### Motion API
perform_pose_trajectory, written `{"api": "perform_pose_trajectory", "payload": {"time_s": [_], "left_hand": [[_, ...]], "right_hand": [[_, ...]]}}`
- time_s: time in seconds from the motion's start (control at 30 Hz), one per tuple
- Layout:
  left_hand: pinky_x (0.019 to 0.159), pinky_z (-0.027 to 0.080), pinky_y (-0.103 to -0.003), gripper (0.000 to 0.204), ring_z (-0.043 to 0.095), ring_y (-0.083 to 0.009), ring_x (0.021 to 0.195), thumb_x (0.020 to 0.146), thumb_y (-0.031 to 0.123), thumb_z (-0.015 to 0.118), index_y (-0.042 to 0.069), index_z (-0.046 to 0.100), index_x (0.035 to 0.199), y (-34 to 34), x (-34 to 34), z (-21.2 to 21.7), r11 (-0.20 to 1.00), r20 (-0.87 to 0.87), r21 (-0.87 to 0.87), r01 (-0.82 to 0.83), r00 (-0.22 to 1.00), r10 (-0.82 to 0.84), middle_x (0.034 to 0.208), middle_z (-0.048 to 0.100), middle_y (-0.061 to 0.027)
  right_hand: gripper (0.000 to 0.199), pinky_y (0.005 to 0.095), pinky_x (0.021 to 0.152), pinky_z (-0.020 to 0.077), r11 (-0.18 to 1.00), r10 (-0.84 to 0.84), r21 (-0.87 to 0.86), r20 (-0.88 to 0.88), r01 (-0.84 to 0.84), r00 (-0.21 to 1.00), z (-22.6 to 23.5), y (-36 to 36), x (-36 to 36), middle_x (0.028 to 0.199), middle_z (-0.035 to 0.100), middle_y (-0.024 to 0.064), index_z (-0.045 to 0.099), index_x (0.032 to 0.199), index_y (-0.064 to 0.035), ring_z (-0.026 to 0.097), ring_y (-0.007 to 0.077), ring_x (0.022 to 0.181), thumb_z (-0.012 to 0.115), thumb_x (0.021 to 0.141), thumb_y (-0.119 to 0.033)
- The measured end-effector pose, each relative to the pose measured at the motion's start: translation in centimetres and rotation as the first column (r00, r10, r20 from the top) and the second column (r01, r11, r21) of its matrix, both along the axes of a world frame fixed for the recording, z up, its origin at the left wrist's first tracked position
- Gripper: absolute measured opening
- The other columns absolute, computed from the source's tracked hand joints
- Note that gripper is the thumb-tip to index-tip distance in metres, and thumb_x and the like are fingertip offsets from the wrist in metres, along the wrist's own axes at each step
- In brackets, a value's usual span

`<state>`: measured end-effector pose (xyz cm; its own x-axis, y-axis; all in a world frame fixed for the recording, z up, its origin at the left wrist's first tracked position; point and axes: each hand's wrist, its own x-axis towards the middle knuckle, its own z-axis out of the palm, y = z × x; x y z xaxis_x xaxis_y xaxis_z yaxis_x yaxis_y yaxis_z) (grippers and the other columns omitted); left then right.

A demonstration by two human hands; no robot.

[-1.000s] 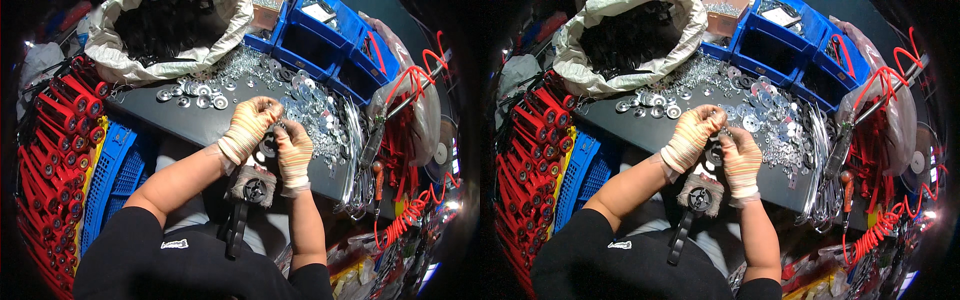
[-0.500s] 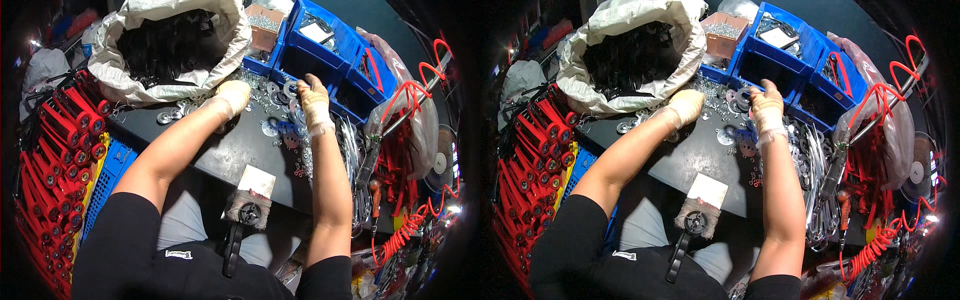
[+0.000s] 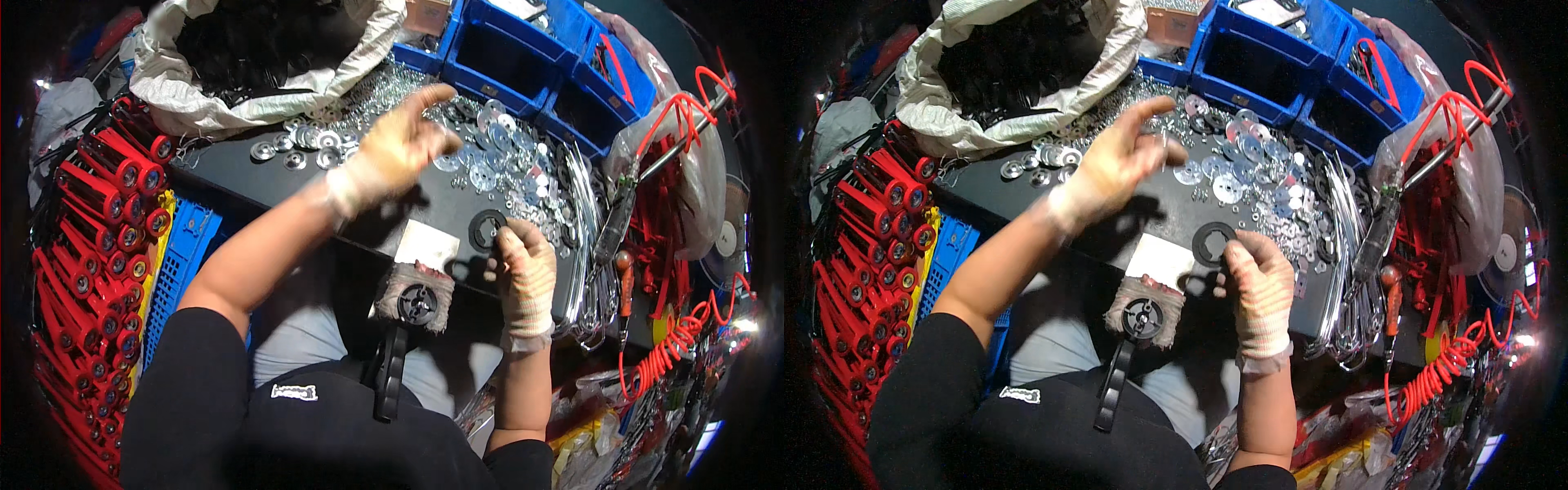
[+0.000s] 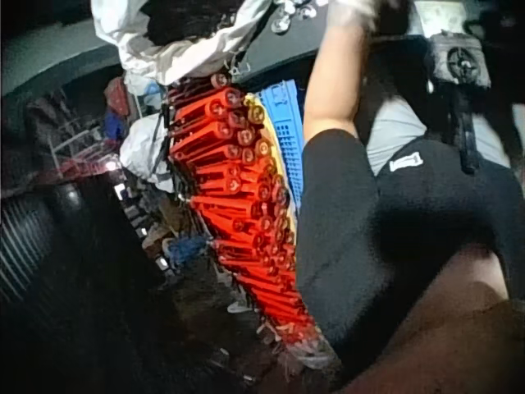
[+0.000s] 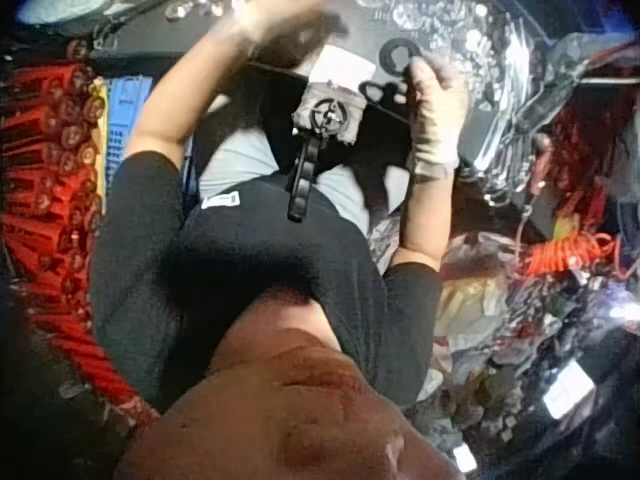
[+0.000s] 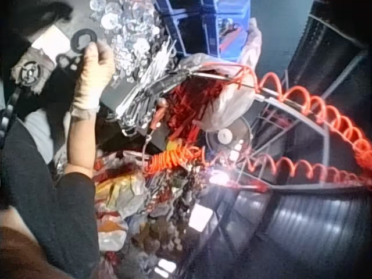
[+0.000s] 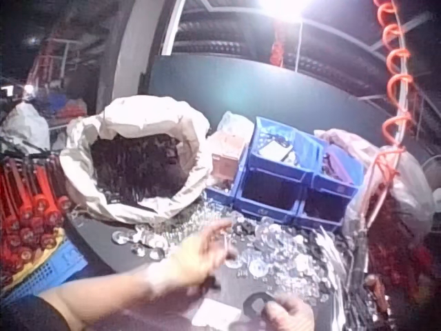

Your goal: The worker is assembling small metal brackets with washers and securing them using a pneumatic drill.

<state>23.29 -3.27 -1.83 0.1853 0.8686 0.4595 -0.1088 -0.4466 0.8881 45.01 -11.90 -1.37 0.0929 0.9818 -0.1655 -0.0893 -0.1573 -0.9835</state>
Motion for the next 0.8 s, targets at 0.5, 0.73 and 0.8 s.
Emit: {"api": "perform_pose_trajectory", "payload": {"time_s": [0.5, 0.73, 0.8], "left_hand": [[0.080, 0.047, -0.027, 0.025, 0.061, -0.0139, 0.089, 0.092, 0.016, 0.055, 0.000, 0.058, 0.111, 0.9, -0.7, -2.5, 0.953, -0.038, 0.021, -0.302, 0.952, 0.303, 0.096, 0.066, -0.0097], [0.074, 0.045, -0.022, 0.024, 0.054, -0.0075, 0.084, 0.092, 0.006, 0.051, -0.002, 0.056, 0.115, -3.5, 0.4, 1.4, 0.967, 0.213, 0.103, -0.233, 0.955, 0.207, 0.105, 0.063, -0.0066], [0.077, 0.047, -0.028, 0.026, 0.058, -0.0152, 0.083, 0.088, 0.003, 0.052, -0.001, 0.057, 0.113, -7.7, -0.5, 1.3, 0.924, -0.126, 0.383, 0.005, 0.991, 0.047, 0.100, 0.064, -0.0084]], "right_hand": [[0.025, 0.0216, 0.048, 0.0454, 0.999, 0.049, -0.010, 0.010, -0.049, 0.999, -2.8, -2.8, -0.7, 0.080, 0.059, 0.0061, 0.054, 0.102, 0.0024, 0.056, 0.0093, 0.060, 0.063, 0.085, -0.015], [0.021, 0.0202, 0.049, 0.0445, 1.000, 0.017, 0.025, -0.106, -0.014, 0.994, -2.9, -3.1, -0.5, 0.081, 0.059, 0.0038, 0.055, 0.098, -0.0006, 0.055, 0.0087, 0.060, 0.063, 0.087, -0.017], [0.021, 0.0196, 0.048, 0.0430, 1.000, 0.001, 0.012, -0.107, 0.000, 0.994, -2.2, -3.8, -0.4, 0.078, 0.059, 0.0038, 0.055, 0.097, -0.0006, 0.054, 0.0084, 0.059, 0.063, 0.086, -0.017]]}}
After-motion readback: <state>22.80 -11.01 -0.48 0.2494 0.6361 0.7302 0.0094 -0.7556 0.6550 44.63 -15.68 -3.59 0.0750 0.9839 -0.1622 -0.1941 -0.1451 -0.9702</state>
